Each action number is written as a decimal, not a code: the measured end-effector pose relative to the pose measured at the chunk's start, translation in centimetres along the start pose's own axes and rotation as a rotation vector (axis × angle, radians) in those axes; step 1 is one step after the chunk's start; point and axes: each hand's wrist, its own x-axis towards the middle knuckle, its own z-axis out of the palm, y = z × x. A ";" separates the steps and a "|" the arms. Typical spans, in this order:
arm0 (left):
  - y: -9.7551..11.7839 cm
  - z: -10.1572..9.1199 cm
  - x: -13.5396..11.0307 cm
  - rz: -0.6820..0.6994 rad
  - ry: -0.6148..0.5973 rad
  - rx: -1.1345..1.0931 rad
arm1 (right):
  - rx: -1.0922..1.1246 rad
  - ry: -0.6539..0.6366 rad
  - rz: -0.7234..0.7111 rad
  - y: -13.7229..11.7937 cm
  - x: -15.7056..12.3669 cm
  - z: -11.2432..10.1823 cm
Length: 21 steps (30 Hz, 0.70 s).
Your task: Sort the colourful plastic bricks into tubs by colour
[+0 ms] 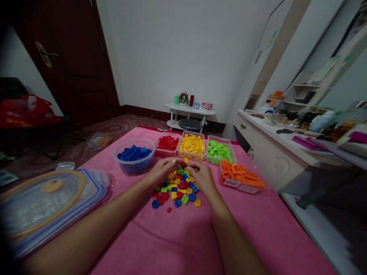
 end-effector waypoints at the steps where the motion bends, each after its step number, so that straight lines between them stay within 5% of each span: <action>1: 0.6 -0.4 0.1 0.018 0.020 0.118 | -0.084 -0.027 -0.020 -0.1 -0.1 -0.2; 5: 3.4 -2.3 0.1 0.007 -0.029 0.646 | -0.399 -0.159 -0.120 -0.4 -0.5 -0.1; 10: 6.2 -3.0 -1.2 -0.201 -0.365 1.136 | -0.571 -0.235 -0.102 -0.6 -0.9 1.0; 15: 6.7 -1.3 -2.1 -0.266 -0.467 1.313 | -0.683 -0.170 -0.021 -2.7 -0.9 -0.5; 21: 6.2 -1.1 -1.9 -0.260 -0.407 1.351 | -0.814 -0.408 0.047 -5.7 -1.3 -4.3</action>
